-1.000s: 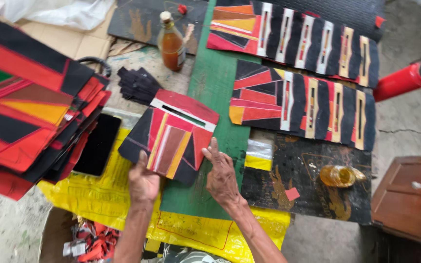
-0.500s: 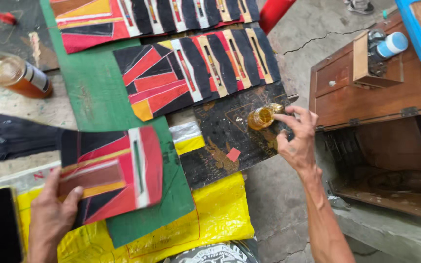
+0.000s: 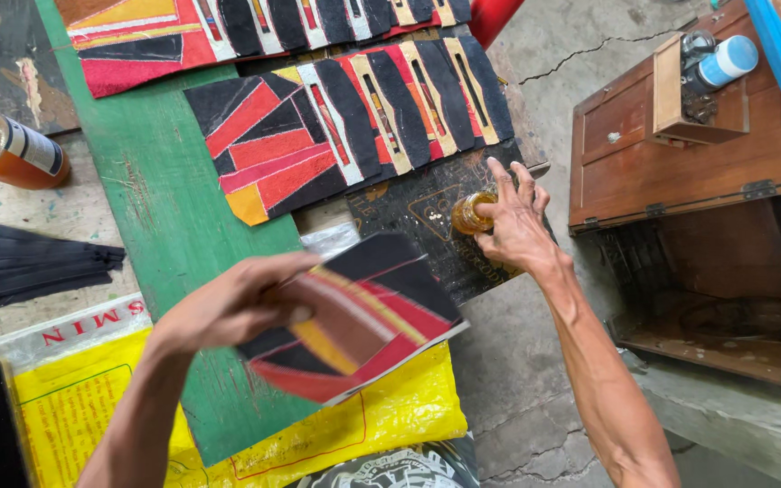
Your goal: The person aligns a patchwork fabric panel with a white zipper slot on the workbench, presses along the zipper opening, and stacks the finished panel with others. They then take black zipper strips, dip them in a jar of glue, and press a small red piece onto a strip, adding it to a bundle of prepared zippers.
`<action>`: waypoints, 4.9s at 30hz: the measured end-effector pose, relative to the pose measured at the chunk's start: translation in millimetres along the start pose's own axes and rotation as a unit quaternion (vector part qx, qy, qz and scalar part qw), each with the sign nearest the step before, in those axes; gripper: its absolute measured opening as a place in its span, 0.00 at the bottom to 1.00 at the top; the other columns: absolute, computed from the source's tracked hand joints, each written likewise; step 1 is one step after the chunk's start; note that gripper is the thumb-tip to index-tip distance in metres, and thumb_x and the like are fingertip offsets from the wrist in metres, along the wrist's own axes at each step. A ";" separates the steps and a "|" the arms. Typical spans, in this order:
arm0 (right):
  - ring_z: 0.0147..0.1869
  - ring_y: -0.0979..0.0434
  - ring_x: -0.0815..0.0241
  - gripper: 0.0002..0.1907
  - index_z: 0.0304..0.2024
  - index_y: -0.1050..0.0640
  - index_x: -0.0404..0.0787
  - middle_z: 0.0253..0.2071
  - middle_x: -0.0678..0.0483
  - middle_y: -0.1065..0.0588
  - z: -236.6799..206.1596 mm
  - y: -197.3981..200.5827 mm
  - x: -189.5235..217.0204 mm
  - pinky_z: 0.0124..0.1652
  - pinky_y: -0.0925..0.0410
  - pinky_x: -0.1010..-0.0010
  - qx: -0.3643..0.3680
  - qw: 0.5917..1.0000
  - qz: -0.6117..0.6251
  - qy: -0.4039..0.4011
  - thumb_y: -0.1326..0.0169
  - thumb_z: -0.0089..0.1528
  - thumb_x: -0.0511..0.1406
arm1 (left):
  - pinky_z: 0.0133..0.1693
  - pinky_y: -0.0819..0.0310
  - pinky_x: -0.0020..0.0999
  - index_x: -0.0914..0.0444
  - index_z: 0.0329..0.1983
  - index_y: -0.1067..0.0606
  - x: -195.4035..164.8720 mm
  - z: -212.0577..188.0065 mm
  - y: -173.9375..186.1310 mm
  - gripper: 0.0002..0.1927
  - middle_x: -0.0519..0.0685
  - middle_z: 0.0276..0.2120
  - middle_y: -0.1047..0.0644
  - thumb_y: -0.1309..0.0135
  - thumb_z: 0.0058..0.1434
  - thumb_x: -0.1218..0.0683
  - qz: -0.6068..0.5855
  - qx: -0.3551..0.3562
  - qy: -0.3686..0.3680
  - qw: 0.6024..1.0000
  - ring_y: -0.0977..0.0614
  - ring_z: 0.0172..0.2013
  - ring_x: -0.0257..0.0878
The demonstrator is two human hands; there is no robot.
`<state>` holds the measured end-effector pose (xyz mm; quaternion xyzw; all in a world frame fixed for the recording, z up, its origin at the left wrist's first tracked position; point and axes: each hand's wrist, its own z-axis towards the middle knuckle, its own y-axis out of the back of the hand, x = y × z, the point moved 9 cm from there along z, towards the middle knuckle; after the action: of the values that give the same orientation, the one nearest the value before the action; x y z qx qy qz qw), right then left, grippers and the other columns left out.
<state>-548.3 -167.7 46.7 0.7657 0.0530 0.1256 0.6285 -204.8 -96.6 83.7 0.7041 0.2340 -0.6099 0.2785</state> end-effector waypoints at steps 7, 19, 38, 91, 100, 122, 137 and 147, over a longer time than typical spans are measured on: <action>0.76 0.47 0.43 0.19 0.43 0.15 0.51 0.71 0.48 0.38 -38.8 34.4 -25.8 0.70 0.50 0.48 -0.111 0.970 0.202 -0.075 0.34 0.49 0.31 | 0.56 0.25 0.41 0.64 0.67 0.34 55.0 118.6 -1.8 0.40 0.55 0.53 0.22 0.34 0.51 0.58 0.048 0.026 0.063 0.997 0.20 0.52 0.46; 0.72 0.39 0.45 0.21 0.46 0.14 0.49 0.66 0.46 0.31 -88.8 67.9 32.6 0.65 0.41 0.54 -0.193 0.975 0.106 0.014 0.43 0.54 0.24 | 0.57 0.26 0.43 0.67 0.62 0.28 78.4 144.9 12.6 0.36 0.62 0.51 0.20 0.34 0.47 0.59 0.222 -0.051 0.098 0.969 0.19 0.53 0.53; 0.25 0.34 0.71 0.48 0.78 0.49 0.43 0.21 0.60 0.35 -168.7 -113.1 87.6 0.30 0.36 0.79 0.000 0.758 0.644 -0.102 0.64 0.52 0.24 | 0.60 0.29 0.41 0.61 0.61 0.25 83.2 139.2 3.6 0.37 0.58 0.56 0.23 0.28 0.45 0.56 0.195 -0.097 0.103 0.971 0.21 0.57 0.52; 0.27 0.28 0.49 0.51 0.75 0.41 0.51 0.21 0.53 0.29 -160.3 -77.0 214.0 0.34 0.34 0.56 -0.003 0.994 0.073 0.086 0.50 0.47 0.25 | 0.54 0.24 0.41 0.60 0.59 0.23 97.9 138.9 3.2 0.36 0.58 0.51 0.20 0.27 0.42 0.58 0.199 -0.111 0.102 0.968 0.17 0.50 0.49; 0.28 0.29 0.49 0.52 0.75 0.44 0.52 0.20 0.52 0.30 -162.2 -84.3 218.2 0.36 0.36 0.56 0.053 0.997 0.008 0.058 0.50 0.48 0.25 | 0.54 0.25 0.41 0.61 0.57 0.23 95.5 139.7 4.0 0.35 0.57 0.51 0.20 0.27 0.42 0.58 0.195 -0.108 0.101 0.970 0.17 0.50 0.49; 0.22 0.30 0.50 0.49 0.74 0.40 0.43 0.17 0.51 0.30 -155.2 -80.3 192.7 0.31 0.36 0.55 -0.041 0.996 0.030 0.067 0.50 0.48 0.23 | 0.53 0.24 0.41 0.61 0.58 0.23 95.2 139.3 3.3 0.36 0.58 0.49 0.19 0.27 0.42 0.58 0.193 -0.110 0.107 0.969 0.16 0.47 0.49; 0.23 0.29 0.43 0.42 0.68 0.34 0.42 0.17 0.44 0.31 -151.9 -80.3 215.2 0.32 0.35 0.50 -0.008 0.989 0.143 0.049 0.52 0.49 0.20 | 0.54 0.24 0.40 0.60 0.58 0.23 97.5 141.8 2.6 0.36 0.56 0.52 0.20 0.28 0.42 0.58 0.197 -0.111 0.091 0.970 0.17 0.49 0.48; 0.25 0.28 0.41 0.41 0.68 0.34 0.43 0.19 0.45 0.30 -142.6 -90.6 216.2 0.33 0.36 0.50 -0.016 0.991 0.125 0.039 0.51 0.49 0.22 | 0.53 0.23 0.41 0.59 0.59 0.24 99.2 141.9 1.8 0.36 0.56 0.52 0.20 0.28 0.42 0.58 0.197 -0.108 0.105 0.969 0.16 0.48 0.48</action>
<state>-370.1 37.9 10.9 0.7504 -0.0203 0.2337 0.6179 -292.4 -195.1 -28.6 0.7623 0.1832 -0.4361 0.4418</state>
